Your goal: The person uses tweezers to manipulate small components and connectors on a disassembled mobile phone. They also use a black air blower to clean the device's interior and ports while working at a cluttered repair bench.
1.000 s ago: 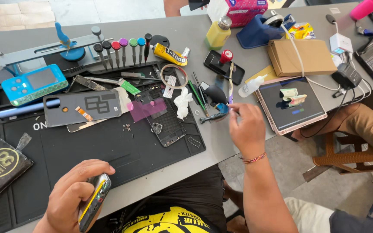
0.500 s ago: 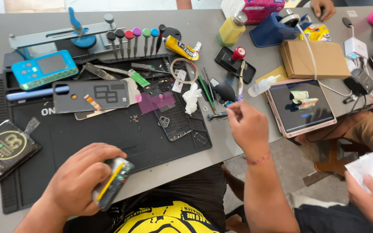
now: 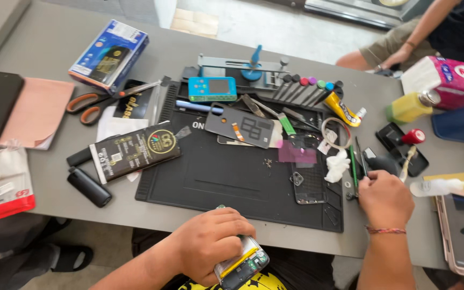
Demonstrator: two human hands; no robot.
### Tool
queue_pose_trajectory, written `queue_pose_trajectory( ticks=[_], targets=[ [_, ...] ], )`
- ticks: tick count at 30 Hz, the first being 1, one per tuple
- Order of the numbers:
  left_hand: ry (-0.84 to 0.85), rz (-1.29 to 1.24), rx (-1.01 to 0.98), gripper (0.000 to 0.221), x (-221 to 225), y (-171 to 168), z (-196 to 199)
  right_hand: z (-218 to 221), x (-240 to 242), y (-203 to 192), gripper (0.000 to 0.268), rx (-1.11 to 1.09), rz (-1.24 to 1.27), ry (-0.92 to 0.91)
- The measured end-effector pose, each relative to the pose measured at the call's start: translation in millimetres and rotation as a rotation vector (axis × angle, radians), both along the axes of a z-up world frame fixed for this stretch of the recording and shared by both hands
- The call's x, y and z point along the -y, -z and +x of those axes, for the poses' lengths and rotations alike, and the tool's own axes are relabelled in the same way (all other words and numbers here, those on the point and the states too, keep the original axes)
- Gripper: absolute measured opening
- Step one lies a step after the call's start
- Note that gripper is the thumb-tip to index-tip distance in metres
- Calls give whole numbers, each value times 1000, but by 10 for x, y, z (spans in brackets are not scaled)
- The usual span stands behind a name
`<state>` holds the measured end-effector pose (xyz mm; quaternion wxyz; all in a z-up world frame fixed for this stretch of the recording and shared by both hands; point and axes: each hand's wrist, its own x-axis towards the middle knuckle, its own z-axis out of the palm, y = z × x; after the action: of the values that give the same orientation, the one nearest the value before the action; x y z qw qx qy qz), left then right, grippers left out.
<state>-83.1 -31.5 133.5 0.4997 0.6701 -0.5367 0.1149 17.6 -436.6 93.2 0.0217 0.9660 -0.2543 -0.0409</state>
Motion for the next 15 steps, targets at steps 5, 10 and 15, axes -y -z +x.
queue_pose_trajectory(
  ticks=[5,10,15],
  targets=[
    [6,-49,-29,20,-63,-106,-39,-104,296,146,31,120,14,28],
    [42,-44,-61,44,-20,-268,1,-344,601,193,17,701,-150,-202],
    [-116,103,-194,32,-2,442,-54,-841,91,-475,25,966,76,-196]
  ],
)
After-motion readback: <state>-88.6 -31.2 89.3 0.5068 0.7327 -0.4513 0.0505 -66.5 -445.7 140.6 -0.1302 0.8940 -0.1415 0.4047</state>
